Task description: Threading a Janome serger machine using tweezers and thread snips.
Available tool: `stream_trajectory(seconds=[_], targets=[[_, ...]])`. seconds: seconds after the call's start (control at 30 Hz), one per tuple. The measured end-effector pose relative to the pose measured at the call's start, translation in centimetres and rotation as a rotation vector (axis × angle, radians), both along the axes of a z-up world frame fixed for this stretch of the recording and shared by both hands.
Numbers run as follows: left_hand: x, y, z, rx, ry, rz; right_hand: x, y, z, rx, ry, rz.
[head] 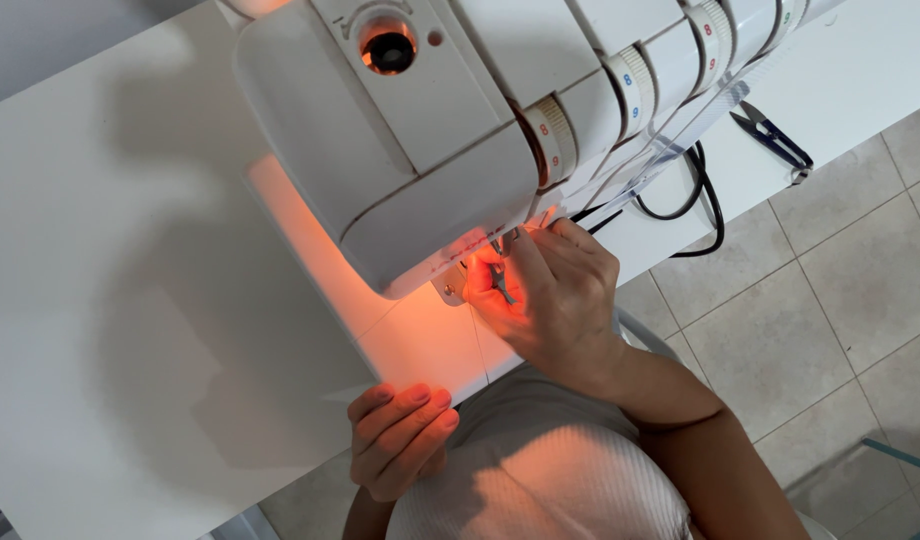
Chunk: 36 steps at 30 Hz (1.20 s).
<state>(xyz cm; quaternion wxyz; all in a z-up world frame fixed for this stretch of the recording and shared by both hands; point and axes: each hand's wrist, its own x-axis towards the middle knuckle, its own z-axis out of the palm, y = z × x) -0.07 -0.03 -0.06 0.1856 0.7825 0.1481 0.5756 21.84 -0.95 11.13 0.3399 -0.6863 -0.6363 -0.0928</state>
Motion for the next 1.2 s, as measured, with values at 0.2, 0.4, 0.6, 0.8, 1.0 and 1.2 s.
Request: stream_trajectory(seconds=[0.2,0.4,0.6,0.8,1.0,1.2], targets=[[-0.2,0.0,0.2,-0.012,0.031,-0.007,-0.2,0.2,0.3,-0.020,-0.007,-0.019],[-0.2,0.0,0.2,-0.005,0.013,-0.005,-0.3,0.2,0.5,-0.009,0.003,-0.012],[-0.3,0.1,2.6,-0.040,0.073,0.017,-0.3,-0.1,0.8,-0.045,0.016,-0.014],[2.0,2.1,10.5,-0.266,0.379,0.154,-0.8,-1.1,1.9,-0.084,0.101,-0.005],[4.8,3.9,14.2,-0.353,0.549,0.111,-1.1,-2.6,3.4,-0.189,0.280,0.023],[6.4,4.0,14.4,-0.411,0.563,0.106,-0.3,-3.5,4.5,-0.266,0.384,0.042]])
